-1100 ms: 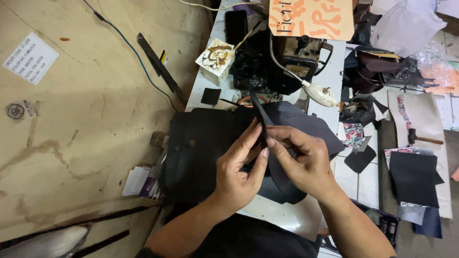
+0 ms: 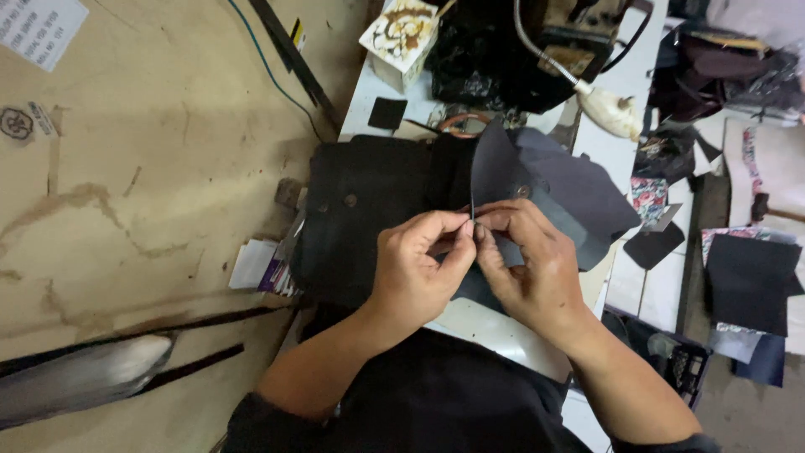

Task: Peeling off protective green backing from leather pieces and organizing them on a workbench.

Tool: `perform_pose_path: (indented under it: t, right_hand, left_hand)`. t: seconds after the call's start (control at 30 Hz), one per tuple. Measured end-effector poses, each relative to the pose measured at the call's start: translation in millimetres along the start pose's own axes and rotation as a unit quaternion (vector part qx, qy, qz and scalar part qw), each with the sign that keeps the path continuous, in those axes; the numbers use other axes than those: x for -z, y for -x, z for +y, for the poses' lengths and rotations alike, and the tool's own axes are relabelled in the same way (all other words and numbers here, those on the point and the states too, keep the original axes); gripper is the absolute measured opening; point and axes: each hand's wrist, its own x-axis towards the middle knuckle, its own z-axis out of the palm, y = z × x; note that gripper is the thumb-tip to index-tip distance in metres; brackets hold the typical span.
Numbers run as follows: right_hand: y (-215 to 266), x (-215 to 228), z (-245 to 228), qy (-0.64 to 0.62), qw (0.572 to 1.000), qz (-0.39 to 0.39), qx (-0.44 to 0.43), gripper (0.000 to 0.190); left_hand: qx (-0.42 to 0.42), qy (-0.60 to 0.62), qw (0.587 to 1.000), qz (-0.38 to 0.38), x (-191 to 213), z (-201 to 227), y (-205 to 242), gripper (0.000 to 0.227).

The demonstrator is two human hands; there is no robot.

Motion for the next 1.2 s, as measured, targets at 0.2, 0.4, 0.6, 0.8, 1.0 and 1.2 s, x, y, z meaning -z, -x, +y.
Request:
perform_pose_path:
  t: [0.2,0.4,0.6,0.8,1.0,1.2]
  right_hand:
    - [13,-11,21,0.048,0.998,0.005,0.028,0.006]
    - [16,-16,33,0.046,0.998,-0.006,0.040,0.007]
    - [17,-17,39,0.026,0.999,-0.003,0.028,0.005]
    - [22,-14,45,0.026,0.999,-0.029,-0.002,0.010]
    - [12,-3,31,0.083,0.995,-0.062,0.011,0.006]
    - [24,-14,46,0.154,0.978,-0.137,-0.040,0.008]
  left_hand:
    - [0.038,0.013,0.999,0.004,-6,-25,6,0.010]
    - [0.057,0.023,0.998,-0.003,-8,-38,8,0.011]
    - [0.071,0.025,0.997,0.003,-9,-45,11,0.010]
    - [0.065,0.000,0.998,-0.017,-8,-54,15,0.008]
    - [0.019,-0.045,0.998,-0.047,-5,-39,12,0.008]
    - [0.053,-0.095,0.991,-0.076,-1,-54,20,0.013]
